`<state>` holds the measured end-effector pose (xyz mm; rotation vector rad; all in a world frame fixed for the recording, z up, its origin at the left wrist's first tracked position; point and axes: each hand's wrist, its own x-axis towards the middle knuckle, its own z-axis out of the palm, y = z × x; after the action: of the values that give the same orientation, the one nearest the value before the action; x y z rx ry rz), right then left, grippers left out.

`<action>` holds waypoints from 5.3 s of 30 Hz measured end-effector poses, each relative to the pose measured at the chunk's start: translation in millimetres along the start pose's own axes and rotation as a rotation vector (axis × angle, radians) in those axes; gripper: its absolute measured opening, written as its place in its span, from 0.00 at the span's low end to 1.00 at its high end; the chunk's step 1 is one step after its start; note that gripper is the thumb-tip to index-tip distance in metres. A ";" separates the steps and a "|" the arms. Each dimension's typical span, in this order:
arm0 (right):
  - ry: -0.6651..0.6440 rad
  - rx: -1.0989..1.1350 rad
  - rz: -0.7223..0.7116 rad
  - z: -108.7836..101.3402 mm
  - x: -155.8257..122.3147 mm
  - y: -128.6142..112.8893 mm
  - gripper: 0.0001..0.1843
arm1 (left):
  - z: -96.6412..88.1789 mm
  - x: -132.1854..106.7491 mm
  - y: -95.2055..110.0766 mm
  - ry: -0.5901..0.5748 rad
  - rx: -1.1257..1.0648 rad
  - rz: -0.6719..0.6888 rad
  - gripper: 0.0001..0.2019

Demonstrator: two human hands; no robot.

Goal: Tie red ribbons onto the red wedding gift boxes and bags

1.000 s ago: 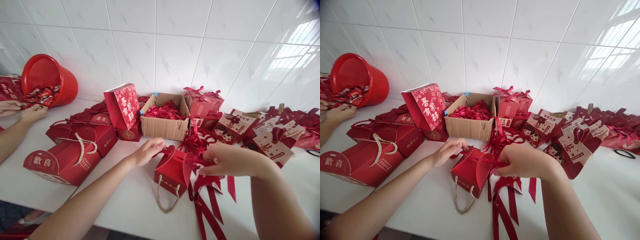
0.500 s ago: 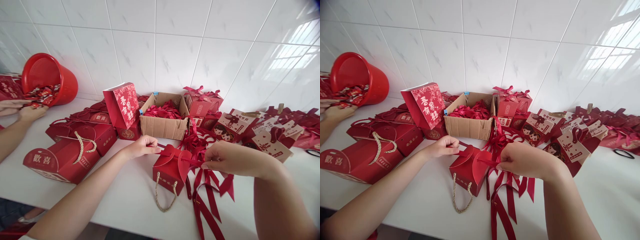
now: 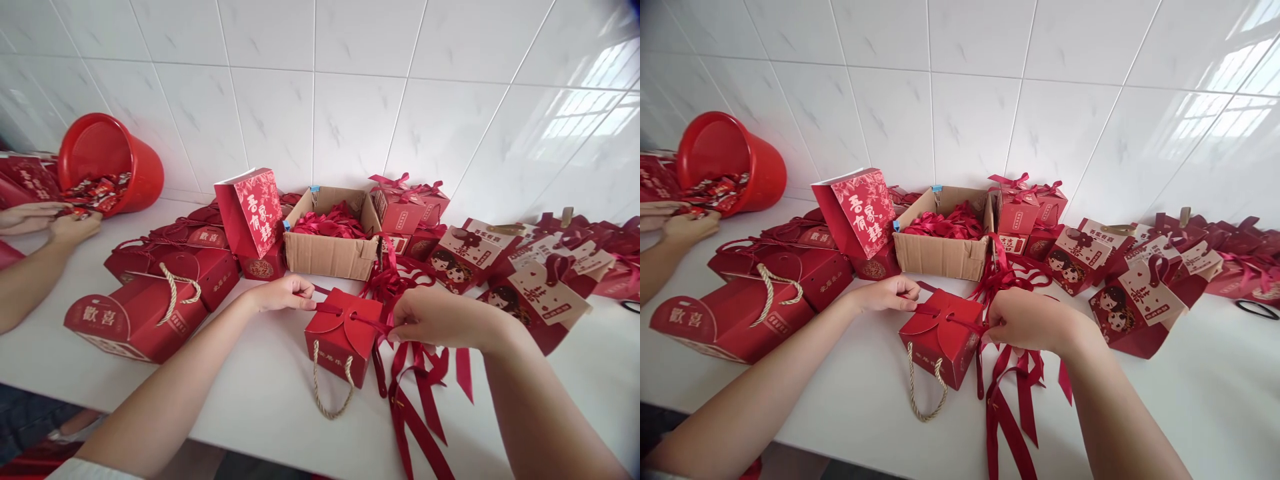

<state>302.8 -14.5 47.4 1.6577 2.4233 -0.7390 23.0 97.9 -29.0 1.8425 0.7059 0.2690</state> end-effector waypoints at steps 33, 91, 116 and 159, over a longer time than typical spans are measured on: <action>0.259 0.895 -0.536 -25.4 -24.6 -7.6 0.18 | -2.2 -41.2 182.6 0.159 0.448 0.334 0.13; 1.406 0.910 -0.428 -39.9 27.4 -35.1 0.03 | -4.4 -7.6 161.0 0.580 -0.302 0.542 0.13; 1.342 0.908 -0.418 -39.3 34.2 -36.9 0.09 | -3.1 -14.8 159.9 0.677 0.003 0.484 0.17; 1.173 1.295 -0.478 -36.6 33.5 -37.9 0.04 | 17.7 18.1 158.5 0.626 -0.151 0.717 0.07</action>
<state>261.7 19.6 79.8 2.2907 3.4875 -2.3301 100.0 58.0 106.1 1.8061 0.3813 1.3677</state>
